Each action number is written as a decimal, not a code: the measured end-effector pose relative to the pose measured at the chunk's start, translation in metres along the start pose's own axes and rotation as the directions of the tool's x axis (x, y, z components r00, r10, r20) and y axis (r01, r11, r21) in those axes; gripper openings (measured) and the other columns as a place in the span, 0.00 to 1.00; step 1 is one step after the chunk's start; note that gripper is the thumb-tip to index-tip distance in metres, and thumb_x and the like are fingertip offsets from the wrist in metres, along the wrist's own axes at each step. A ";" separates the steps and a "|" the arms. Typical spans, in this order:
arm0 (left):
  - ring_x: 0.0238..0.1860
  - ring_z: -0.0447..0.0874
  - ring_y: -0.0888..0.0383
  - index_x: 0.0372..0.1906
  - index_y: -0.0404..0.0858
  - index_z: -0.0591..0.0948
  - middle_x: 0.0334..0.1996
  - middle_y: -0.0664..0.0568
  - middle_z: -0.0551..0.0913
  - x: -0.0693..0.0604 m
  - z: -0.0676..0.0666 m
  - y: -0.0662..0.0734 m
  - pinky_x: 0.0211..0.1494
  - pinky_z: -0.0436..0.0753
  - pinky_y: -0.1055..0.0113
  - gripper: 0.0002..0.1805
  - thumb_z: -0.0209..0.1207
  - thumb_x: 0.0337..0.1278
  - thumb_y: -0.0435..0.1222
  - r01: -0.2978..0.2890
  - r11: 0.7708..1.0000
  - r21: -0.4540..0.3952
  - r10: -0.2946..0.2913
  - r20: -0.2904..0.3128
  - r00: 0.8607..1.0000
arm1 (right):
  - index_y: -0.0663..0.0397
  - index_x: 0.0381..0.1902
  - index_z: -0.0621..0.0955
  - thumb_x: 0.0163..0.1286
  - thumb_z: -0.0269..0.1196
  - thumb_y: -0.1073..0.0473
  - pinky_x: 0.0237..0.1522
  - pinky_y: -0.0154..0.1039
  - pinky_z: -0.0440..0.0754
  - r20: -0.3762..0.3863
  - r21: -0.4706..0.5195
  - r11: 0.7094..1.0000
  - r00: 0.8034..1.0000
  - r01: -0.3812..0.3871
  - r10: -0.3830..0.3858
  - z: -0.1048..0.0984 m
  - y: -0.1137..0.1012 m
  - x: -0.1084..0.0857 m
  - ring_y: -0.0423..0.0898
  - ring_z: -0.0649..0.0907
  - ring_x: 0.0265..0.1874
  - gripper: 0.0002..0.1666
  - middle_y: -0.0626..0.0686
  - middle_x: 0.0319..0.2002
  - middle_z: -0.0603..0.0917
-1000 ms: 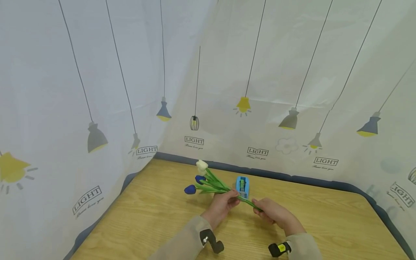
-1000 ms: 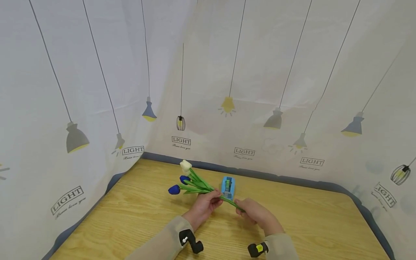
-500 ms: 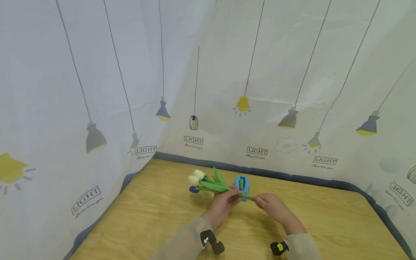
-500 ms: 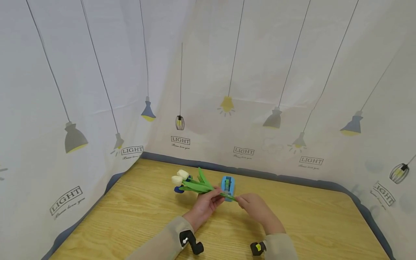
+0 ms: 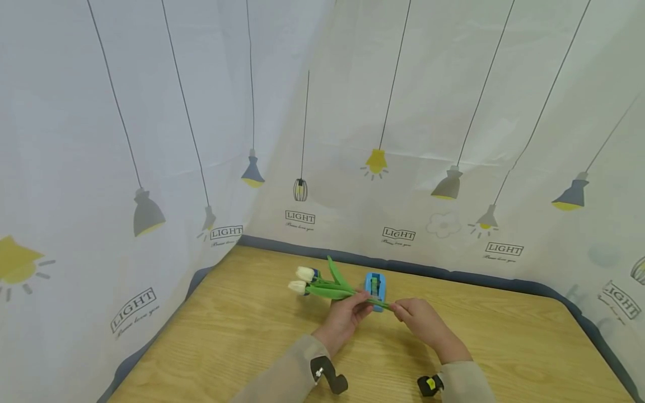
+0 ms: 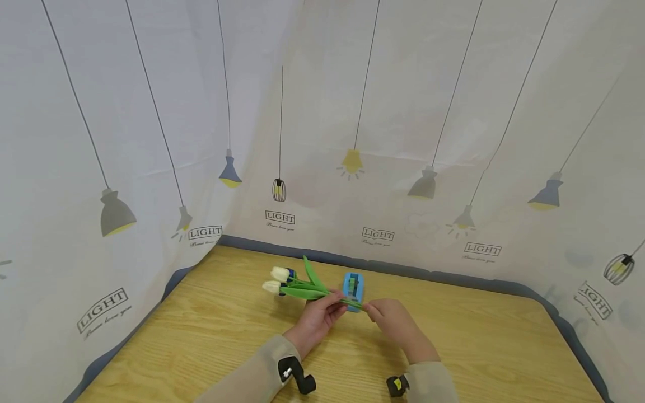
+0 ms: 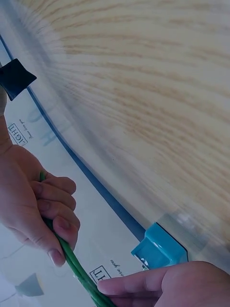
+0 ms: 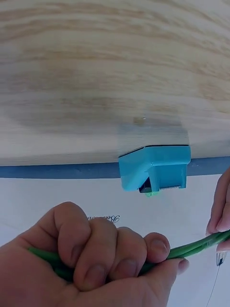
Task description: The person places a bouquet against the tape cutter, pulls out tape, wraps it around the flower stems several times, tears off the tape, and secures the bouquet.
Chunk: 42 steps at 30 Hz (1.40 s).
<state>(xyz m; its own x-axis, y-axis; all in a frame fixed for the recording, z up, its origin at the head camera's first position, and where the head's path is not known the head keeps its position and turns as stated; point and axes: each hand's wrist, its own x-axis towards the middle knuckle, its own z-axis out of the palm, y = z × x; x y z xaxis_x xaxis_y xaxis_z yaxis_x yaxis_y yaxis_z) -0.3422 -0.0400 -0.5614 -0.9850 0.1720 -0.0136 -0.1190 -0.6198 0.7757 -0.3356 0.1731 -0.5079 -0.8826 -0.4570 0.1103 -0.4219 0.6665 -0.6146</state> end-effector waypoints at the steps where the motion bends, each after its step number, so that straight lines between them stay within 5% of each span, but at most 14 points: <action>1: 0.35 0.91 0.65 0.34 0.42 0.86 0.32 0.55 0.90 0.000 0.000 0.000 0.43 0.91 0.75 0.09 0.62 0.72 0.28 0.000 1.000 0.001 0.000 0.000 1.000 | 0.61 0.24 0.76 0.87 0.53 0.50 0.23 0.32 0.62 0.005 0.006 1.000 1.000 -0.010 0.010 0.000 -0.001 0.000 0.37 0.60 0.16 0.30 0.43 0.17 0.65; 5: 0.33 0.90 0.65 0.33 0.42 0.85 0.31 0.55 0.89 0.001 -0.001 0.000 0.42 0.91 0.76 0.12 0.58 0.74 0.26 -0.001 1.000 0.015 0.001 0.000 1.000 | 0.63 0.27 0.80 0.88 0.49 0.48 0.20 0.31 0.62 0.057 0.095 0.992 0.996 -0.077 0.072 0.000 -0.002 0.001 0.38 0.60 0.16 0.32 0.44 0.17 0.67; 9: 0.32 0.89 0.66 0.32 0.42 0.83 0.30 0.55 0.89 0.002 -0.002 -0.001 0.40 0.90 0.76 0.13 0.57 0.73 0.25 -0.007 1.000 0.028 0.007 -0.002 1.000 | 0.66 0.33 0.84 0.90 0.44 0.48 0.17 0.29 0.62 0.148 0.259 0.950 0.979 -0.173 0.138 0.001 0.000 0.001 0.37 0.63 0.14 0.34 0.44 0.17 0.71; 16: 0.32 0.89 0.66 0.34 0.41 0.82 0.30 0.55 0.89 0.001 -0.003 -0.001 0.40 0.90 0.76 0.09 0.59 0.72 0.26 0.000 0.997 0.073 0.001 -0.018 1.000 | 0.61 0.39 0.87 0.89 0.41 0.40 0.16 0.29 0.59 0.333 0.387 0.843 0.909 -0.375 0.251 0.001 0.001 -0.003 0.36 0.65 0.13 0.38 0.42 0.16 0.75; 20: 0.33 0.89 0.65 0.36 0.40 0.82 0.31 0.55 0.88 0.001 -0.002 -0.001 0.40 0.90 0.76 0.08 0.60 0.72 0.26 0.008 0.997 0.082 -0.006 -0.029 1.000 | 0.55 0.34 0.85 0.89 0.39 0.40 0.16 0.29 0.57 0.411 0.432 0.791 0.876 -0.432 0.254 0.001 0.003 -0.003 0.36 0.60 0.13 0.37 0.40 0.14 0.68; 26: 0.33 0.89 0.65 0.35 0.41 0.82 0.31 0.55 0.87 0.001 -0.002 -0.001 0.40 0.90 0.76 0.09 0.59 0.72 0.25 0.004 0.997 0.079 -0.001 -0.042 0.999 | 0.48 0.28 0.77 0.89 0.42 0.40 0.17 0.29 0.57 0.449 0.480 0.753 0.864 -0.449 0.229 0.000 0.007 -0.001 0.35 0.59 0.13 0.32 0.38 0.14 0.66; 29: 0.33 0.89 0.65 0.34 0.42 0.82 0.31 0.55 0.87 0.001 -0.001 -0.001 0.40 0.90 0.76 0.11 0.58 0.73 0.25 0.001 0.998 0.069 0.003 -0.053 0.999 | 0.50 0.28 0.76 0.89 0.43 0.41 0.17 0.29 0.57 0.405 0.467 0.789 0.890 -0.399 0.211 0.000 0.007 0.000 0.36 0.59 0.12 0.31 0.39 0.14 0.65; 35: 0.33 0.89 0.65 0.35 0.42 0.82 0.31 0.55 0.88 0.002 0.000 0.000 0.40 0.90 0.76 0.09 0.59 0.73 0.27 -0.005 0.999 0.048 0.007 -0.042 0.999 | 0.70 0.29 0.72 0.90 0.46 0.47 0.21 0.33 0.61 0.203 0.296 0.938 0.972 -0.179 0.121 0.001 0.003 0.002 0.40 0.60 0.16 0.34 0.43 0.16 0.63; 42: 0.34 0.91 0.65 0.39 0.39 0.85 0.30 0.56 0.90 0.002 -0.001 0.000 0.42 0.91 0.75 0.05 0.61 0.72 0.28 0.002 1.000 0.017 -0.001 -0.037 0.999 | 0.70 0.28 0.76 0.89 0.49 0.50 0.26 0.34 0.65 0.060 0.107 0.991 0.996 -0.075 0.069 0.004 0.008 0.005 0.39 0.62 0.18 0.32 0.44 0.19 0.66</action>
<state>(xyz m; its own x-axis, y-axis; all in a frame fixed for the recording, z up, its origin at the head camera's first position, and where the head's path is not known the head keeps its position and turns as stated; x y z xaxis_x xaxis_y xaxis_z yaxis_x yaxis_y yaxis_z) -0.3442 -0.0405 -0.5619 -0.9888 0.1444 -0.0374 -0.1183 -0.6062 0.7864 -0.3425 0.1733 -0.5156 -0.8957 -0.4441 0.0205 -0.3294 0.6319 -0.7015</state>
